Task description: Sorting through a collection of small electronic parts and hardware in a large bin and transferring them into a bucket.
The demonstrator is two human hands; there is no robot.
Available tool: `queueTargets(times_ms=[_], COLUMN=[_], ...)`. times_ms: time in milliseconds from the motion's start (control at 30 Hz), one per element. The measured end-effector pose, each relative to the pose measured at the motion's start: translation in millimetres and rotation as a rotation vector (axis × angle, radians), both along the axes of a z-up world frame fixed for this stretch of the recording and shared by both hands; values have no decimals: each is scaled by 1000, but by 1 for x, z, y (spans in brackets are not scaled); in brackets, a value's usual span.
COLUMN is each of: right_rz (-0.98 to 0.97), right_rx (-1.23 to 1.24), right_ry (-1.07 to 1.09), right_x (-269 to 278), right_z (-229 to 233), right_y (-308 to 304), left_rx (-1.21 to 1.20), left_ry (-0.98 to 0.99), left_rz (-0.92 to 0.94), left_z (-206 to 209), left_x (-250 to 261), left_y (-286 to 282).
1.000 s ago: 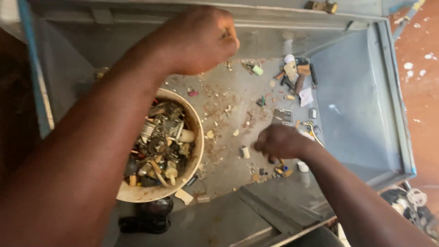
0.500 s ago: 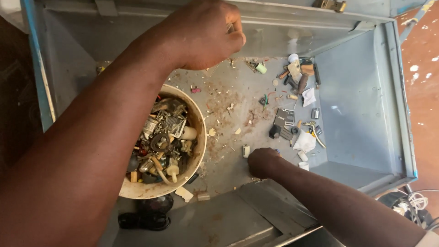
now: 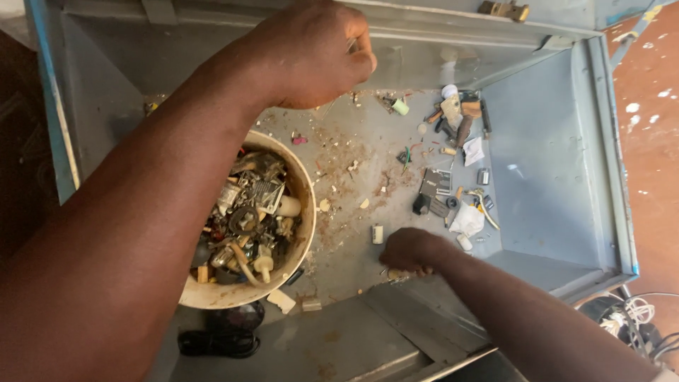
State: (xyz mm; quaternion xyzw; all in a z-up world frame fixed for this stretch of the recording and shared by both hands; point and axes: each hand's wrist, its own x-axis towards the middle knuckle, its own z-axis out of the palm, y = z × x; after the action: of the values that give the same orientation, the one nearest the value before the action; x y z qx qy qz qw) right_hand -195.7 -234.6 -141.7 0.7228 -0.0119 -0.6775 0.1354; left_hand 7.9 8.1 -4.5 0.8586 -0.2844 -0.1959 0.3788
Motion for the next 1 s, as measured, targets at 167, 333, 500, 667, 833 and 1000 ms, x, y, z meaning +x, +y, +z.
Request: queueTargets(times_ms=[167,333,500,667,833,1000], right_rz=[-642,-480,-272,-415,-116,-200], right_rx=[54,458,732,654,235,-102], right_ry=[-28,-108,-269,-363,-245,191], right_x=[24,44,65,71,40,-27], right_z=[59,156,177,169,97,-21], right_y=[21,89,143,125,8,-101], left_rx=[17,19,48,39,84,74], left_ry=[51,-34,15,-34,84,59], left_rz=[7,5,21,-43,-5,-19], left_z=[6,-8,-2,-5,5,4], left_x=[-3,2,1,-1,-6,-6], left_y=[1,-4,-3,1,0,2])
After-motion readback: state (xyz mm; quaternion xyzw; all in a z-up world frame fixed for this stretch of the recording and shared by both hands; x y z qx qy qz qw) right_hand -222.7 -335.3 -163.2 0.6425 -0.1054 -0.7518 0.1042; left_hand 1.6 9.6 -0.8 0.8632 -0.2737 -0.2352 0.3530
